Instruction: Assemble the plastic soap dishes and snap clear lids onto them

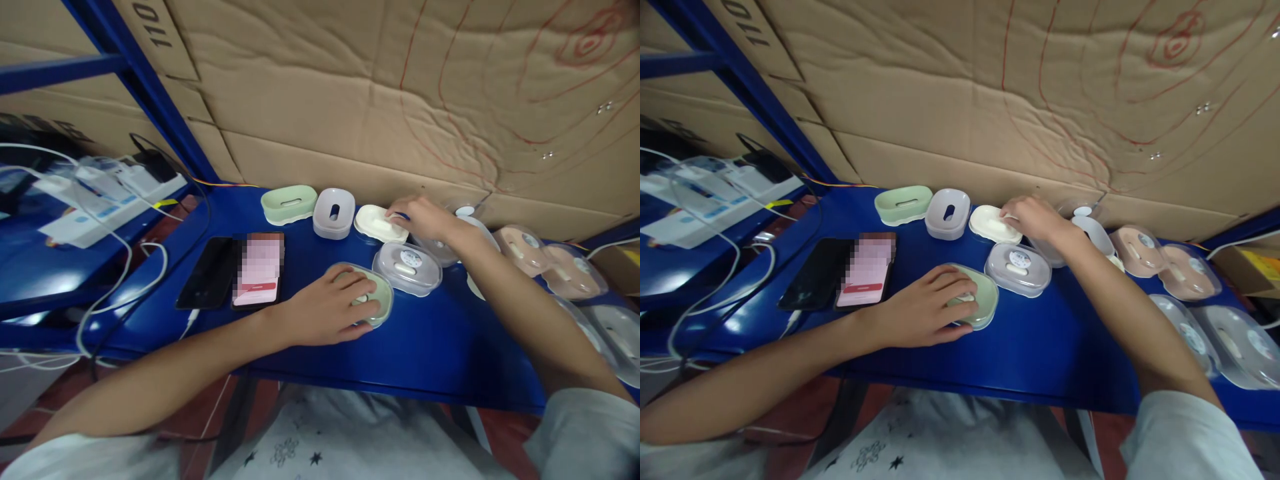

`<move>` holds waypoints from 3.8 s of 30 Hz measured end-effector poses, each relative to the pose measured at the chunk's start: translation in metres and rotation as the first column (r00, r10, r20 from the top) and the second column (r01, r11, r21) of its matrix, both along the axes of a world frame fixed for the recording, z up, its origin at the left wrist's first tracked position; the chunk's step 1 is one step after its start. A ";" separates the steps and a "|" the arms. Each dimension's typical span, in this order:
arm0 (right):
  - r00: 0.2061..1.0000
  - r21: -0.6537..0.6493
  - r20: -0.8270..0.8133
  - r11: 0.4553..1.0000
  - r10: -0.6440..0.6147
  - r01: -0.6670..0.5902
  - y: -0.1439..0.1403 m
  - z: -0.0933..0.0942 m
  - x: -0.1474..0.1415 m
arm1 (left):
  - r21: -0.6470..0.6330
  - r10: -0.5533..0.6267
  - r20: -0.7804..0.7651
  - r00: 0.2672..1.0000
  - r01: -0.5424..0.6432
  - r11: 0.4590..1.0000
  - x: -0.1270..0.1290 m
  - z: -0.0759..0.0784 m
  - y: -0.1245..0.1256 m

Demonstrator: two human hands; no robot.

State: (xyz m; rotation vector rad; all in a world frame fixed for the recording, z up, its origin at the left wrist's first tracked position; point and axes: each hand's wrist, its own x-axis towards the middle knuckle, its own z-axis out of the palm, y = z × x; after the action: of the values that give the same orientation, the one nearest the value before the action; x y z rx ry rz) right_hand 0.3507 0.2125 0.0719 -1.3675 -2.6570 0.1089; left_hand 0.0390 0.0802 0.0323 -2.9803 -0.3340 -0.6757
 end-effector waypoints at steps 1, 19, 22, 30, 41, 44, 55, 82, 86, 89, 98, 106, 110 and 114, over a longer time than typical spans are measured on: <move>1.000 0.006 -0.017 1.000 -0.012 0.012 -0.001 -0.001 0.000 | 0.008 0.014 0.005 1.000 -0.014 1.000 0.000 0.000 0.000; 0.992 0.046 -0.122 0.998 -0.029 0.034 -0.121 0.042 -0.001 | -0.091 0.440 -0.011 0.898 -0.439 0.894 -0.001 -0.015 0.024; 0.999 0.066 0.023 0.997 0.044 -0.045 -0.171 0.021 -0.008 | -0.153 0.350 0.082 0.933 -0.336 0.929 -0.002 -0.014 0.023; 0.988 0.178 0.087 0.974 0.126 -0.140 -0.168 -0.001 -0.042 | -0.066 -0.142 -0.074 0.987 0.137 0.988 -0.003 -0.006 0.006; 0.987 -0.155 -0.109 0.979 0.120 -0.136 0.006 -0.011 -0.008 | -0.127 -0.111 -0.156 0.982 0.092 0.988 -0.006 -0.010 0.009; 0.983 -0.030 -0.121 0.989 0.140 -0.144 0.023 -0.012 -0.027 | -0.124 -0.107 -0.168 0.980 0.087 0.988 -0.005 -0.009 0.008; 0.962 0.143 -0.071 0.957 0.263 -0.252 0.016 0.014 -0.078 | -0.089 -0.087 -0.190 0.978 0.071 0.993 -0.005 -0.011 0.008; 0.988 0.307 0.016 0.939 0.155 -0.153 -0.247 -0.033 -0.062 | -0.215 -0.184 -0.084 0.979 0.163 0.963 -0.007 0.010 0.000; 0.981 0.231 0.011 0.954 0.195 -0.192 -0.254 -0.043 -0.062 | -0.270 -0.205 -0.120 0.971 0.167 0.948 -0.004 0.002 0.002; 0.981 0.223 0.003 0.956 0.194 -0.190 -0.259 -0.048 -0.061 | -0.223 -0.206 -0.141 0.968 0.172 0.960 -0.003 0.001 0.000; 0.967 0.130 -0.200 0.983 0.155 -0.131 -0.162 0.014 -0.026 | -0.273 -0.217 -0.114 0.970 0.179 0.945 -0.004 0.001 -0.002; 0.996 -0.133 -0.021 0.987 0.087 -0.089 0.007 -0.001 -0.013 | -0.258 -0.201 -0.097 0.975 0.171 0.951 -0.004 0.001 0.000; 0.997 -0.123 -0.012 0.990 0.072 -0.073 0.018 -0.008 -0.016 | -0.204 -0.162 -0.111 0.980 0.137 0.969 -0.005 0.000 0.005; 0.996 -0.020 -0.089 1.000 -0.011 0.009 -0.021 0.019 -0.008 | -0.159 -0.124 -0.107 0.986 0.106 0.982 -0.005 -0.003 0.010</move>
State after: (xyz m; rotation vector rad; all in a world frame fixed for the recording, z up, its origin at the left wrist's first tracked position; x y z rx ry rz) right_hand 0.3430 0.1912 0.0904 -1.3485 -2.5823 0.1908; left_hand 0.0344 0.0899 0.0294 -3.1888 -0.2154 -0.5035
